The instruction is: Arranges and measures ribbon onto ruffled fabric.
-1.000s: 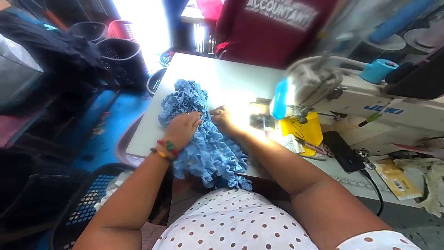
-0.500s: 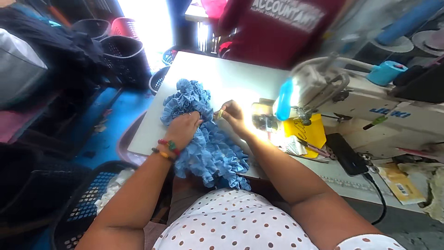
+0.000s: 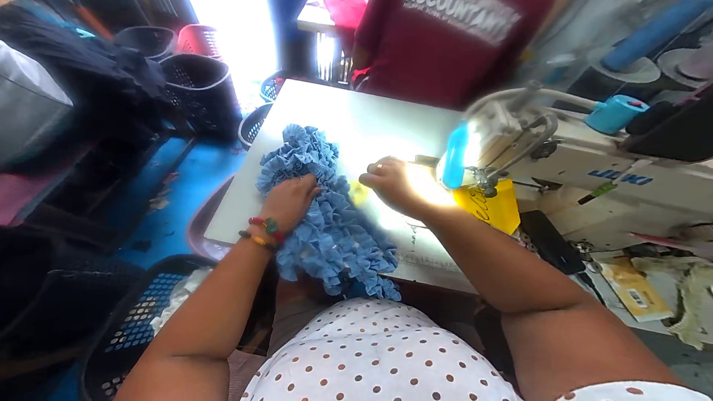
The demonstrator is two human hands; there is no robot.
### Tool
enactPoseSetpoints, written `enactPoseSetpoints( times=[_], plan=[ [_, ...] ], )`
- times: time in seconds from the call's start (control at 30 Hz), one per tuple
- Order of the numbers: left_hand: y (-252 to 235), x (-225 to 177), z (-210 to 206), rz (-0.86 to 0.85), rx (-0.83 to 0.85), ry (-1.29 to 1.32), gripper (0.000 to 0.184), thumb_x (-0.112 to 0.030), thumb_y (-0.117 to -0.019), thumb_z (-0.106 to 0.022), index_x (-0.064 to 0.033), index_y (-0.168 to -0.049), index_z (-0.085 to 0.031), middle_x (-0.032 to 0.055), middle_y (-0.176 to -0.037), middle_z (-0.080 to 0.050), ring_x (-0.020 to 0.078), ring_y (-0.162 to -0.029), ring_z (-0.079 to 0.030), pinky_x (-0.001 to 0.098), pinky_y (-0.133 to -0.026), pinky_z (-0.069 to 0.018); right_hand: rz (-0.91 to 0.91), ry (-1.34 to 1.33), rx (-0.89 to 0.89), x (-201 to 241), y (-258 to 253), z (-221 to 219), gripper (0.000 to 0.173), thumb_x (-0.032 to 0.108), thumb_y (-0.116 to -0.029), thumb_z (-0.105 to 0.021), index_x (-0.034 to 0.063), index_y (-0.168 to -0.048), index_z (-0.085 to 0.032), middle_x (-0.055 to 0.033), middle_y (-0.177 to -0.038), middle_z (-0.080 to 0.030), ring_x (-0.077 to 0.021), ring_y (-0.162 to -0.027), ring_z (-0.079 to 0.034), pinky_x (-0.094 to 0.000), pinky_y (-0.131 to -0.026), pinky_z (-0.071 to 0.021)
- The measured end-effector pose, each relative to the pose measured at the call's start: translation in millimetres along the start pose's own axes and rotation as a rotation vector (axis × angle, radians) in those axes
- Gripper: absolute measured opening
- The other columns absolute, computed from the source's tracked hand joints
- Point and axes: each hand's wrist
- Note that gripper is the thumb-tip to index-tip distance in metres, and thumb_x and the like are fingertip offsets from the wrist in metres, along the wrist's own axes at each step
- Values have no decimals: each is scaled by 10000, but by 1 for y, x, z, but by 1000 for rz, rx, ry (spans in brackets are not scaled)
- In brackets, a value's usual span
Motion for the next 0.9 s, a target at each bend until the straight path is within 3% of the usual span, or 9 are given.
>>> enactPoseSetpoints(
  times=[0.13,0.27,0.33,0.43,0.57,0.63,0.73,0.83,0.9],
  plan=[
    [1,0,-2,-13,-28,1,314,-237,-1082,-500,41,-1046,-640,247,-926,-668,449,-915,-690,610,-790,-545,-451,-245,3,-2,8,-25,239,158,-996,-611,0,-1160,-686,-181,-977,-679,-336,-879,-681,-525,-766,-555],
    [1,-2,-1,15,-1,-10,314,-239,-1086,-491,39,-1031,-626,247,-909,-657,448,-902,-684,611,-774,-540,-872,-288,170,5,1,-62,427,388,-944,-709,7,-1136,-693,-225,-1118,-662,-415,-1097,-636,-632,-910,-508],
    [1,-3,1,11,1,-18,314,-233,-1084,-496,47,-1028,-627,255,-908,-658,459,-899,-685,615,-767,-540,-881,-464,73,4,-3,-72,285,238,-973,-670,-15,-1098,-713,-220,-1092,-677,-369,-1072,-646,-580,-910,-514],
    [2,-3,0,-1,-29,-8,304,-218,-1075,-511,54,-999,-623,259,-871,-649,469,-863,-684,618,-727,-538,-921,-1186,-285,13,-3,-54,56,61,-1034,-546,20,-1006,-571,-64,-930,-594,-123,-859,-608,-313,-807,-542],
    [1,-4,1,8,-15,-7,310,-220,-1078,-504,58,-1013,-624,266,-885,-653,477,-877,-683,626,-734,-536,-964,-1350,-325,39,5,-28,39,37,-1037,-534,4,-1040,-555,-67,-985,-578,-119,-875,-611,-312,-825,-554],
    [1,-3,0,9,-4,-24,311,-229,-1082,-498,49,-1011,-620,258,-883,-651,467,-877,-684,616,-733,-538,-1019,-1442,-427,36,9,-26,104,34,-1031,-517,69,-939,-546,-29,-921,-638,-102,-817,-656,-281,-785,-580],
    [1,-2,-1,-4,-15,-22,305,-224,-1080,-501,46,-1006,-622,255,-878,-650,465,-871,-684,615,-731,-540,-1037,-1632,-518,29,15,-28,62,107,-1071,-482,105,-1023,-521,-24,-925,-642,-129,-873,-656,-312,-840,-552],
    [1,-1,-2,1,-14,-30,320,-254,-1086,-490,29,-1014,-621,245,-882,-651,455,-881,-686,610,-737,-541,-948,-1515,-350,32,21,-23,176,172,-1055,-527,151,-879,-526,81,-605,-462,-11,-516,-444,-181,-546,-431],
    [2,0,-4,12,-21,-40,322,-260,-1087,-486,25,-1018,-619,246,-881,-650,460,-880,-685,612,-735,-541,-913,-1094,-14,31,28,-5,179,206,-1059,-556,60,-977,-621,4,-634,-484,-58,-479,-406,-209,-463,-367]
  ],
)
Point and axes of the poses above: each hand's wrist, its own y-axis away from the middle knuckle, its own z-axis out of the back of the hand, x = y × z
